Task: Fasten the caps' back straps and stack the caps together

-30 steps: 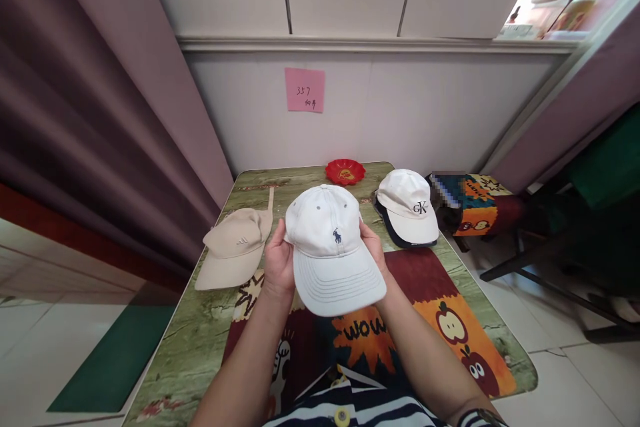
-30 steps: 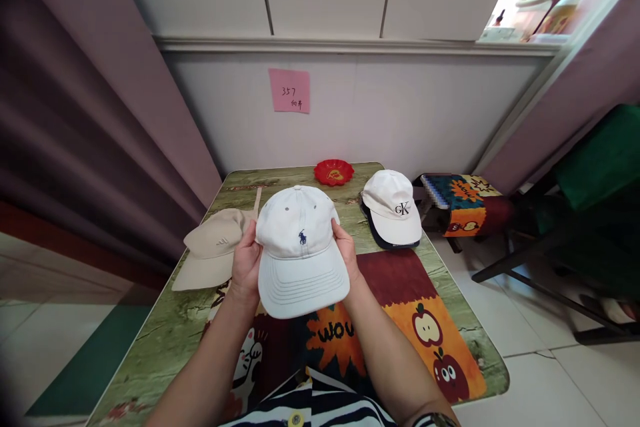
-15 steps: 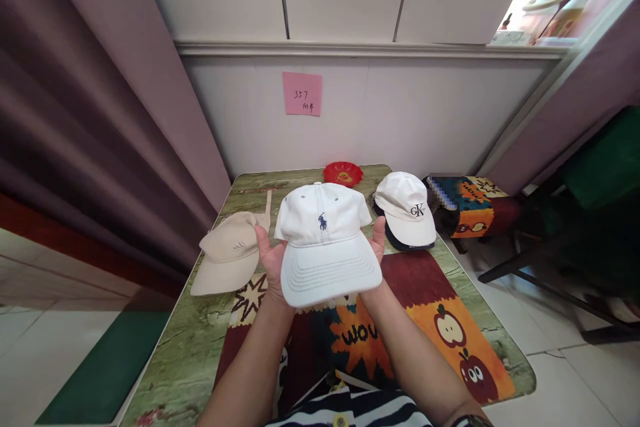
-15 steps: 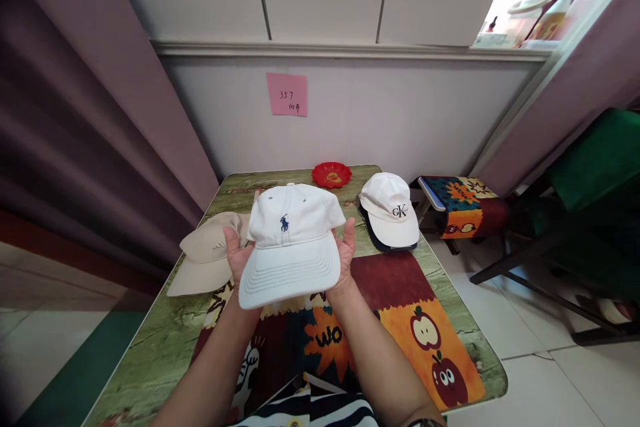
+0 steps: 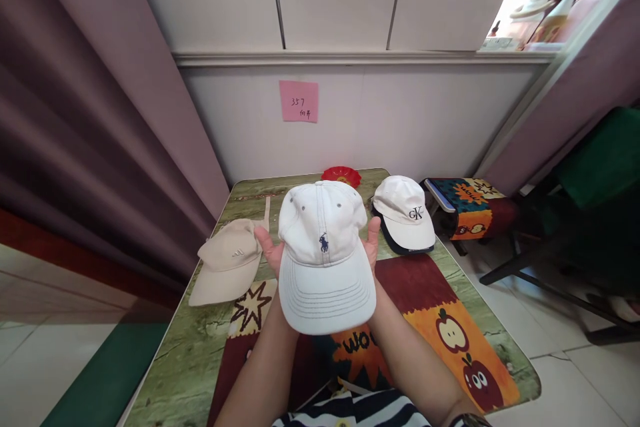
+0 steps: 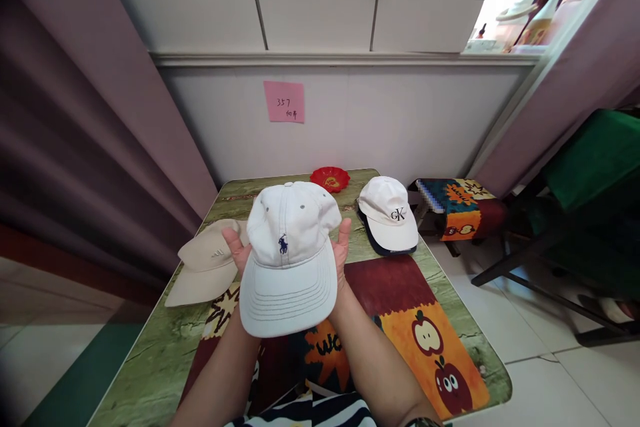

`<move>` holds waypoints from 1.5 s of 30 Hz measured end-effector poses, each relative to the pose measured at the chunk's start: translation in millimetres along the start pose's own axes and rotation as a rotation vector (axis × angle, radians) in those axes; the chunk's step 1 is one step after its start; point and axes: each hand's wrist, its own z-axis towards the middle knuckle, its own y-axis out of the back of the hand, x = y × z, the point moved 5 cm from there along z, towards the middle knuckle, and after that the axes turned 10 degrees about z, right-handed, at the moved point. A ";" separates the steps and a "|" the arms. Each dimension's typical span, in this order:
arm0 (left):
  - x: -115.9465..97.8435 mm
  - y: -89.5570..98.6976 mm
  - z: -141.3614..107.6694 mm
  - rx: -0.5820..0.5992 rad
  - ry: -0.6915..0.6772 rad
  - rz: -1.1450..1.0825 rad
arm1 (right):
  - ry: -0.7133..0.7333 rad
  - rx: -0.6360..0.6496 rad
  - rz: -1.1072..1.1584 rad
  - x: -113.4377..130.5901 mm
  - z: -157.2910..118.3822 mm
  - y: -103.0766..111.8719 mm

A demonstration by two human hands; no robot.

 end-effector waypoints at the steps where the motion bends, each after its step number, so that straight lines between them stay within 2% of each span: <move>1: 1.0 2.5 0.4 -0.015 0.003 -0.014 | 0.036 -0.026 0.051 1.9 0.9 0.8; 3: 3.6 6.9 1.0 -0.017 0.021 -0.017 | 0.097 -0.082 0.163 3.7 4.7 4.0; 7: 14.5 17.6 1.2 0.077 0.113 -0.025 | 0.159 -0.149 0.257 2.5 15.8 11.8; 11: 35.3 44.3 0.4 0.130 0.258 -0.093 | 0.125 -0.208 0.369 -0.8 19.9 21.0; 14: 46.2 69.1 3.1 0.054 0.291 -0.250 | 0.046 -0.353 0.492 -7.8 20.4 32.8; 17: 44.8 88.7 9.2 -0.067 0.209 -0.446 | 0.009 -0.545 0.610 -19.4 21.8 46.3; 19: 39.6 96.1 12.8 -0.098 0.147 -0.519 | 0.002 -0.586 0.655 -26.8 24.3 51.4; 22: 32.9 98.9 15.4 -0.052 0.134 -0.525 | 0.004 -0.574 0.681 -32.1 27.1 54.9; 25: 31.0 96.5 14.7 0.011 0.188 -0.478 | -0.028 -0.611 0.683 -31.5 26.4 56.2; 27: 32.0 94.2 13.0 0.001 0.235 -0.448 | -0.055 -0.621 0.680 -29.4 25.9 54.2; 32: 34.9 85.4 7.2 -0.087 0.319 -0.393 | -0.052 -0.500 0.625 -24.4 27.4 44.2; 35: 36.0 81.5 6.2 -0.054 0.339 -0.381 | -0.045 -0.406 0.553 -22.4 26.7 42.4; 40: 32.7 82.7 6.0 0.115 0.300 -0.410 | -0.057 -0.316 0.535 -17.9 21.5 44.1; 45: 26.9 86.6 -1.0 0.159 0.209 -0.390 | 0.011 -0.322 0.506 -7.7 14.2 43.1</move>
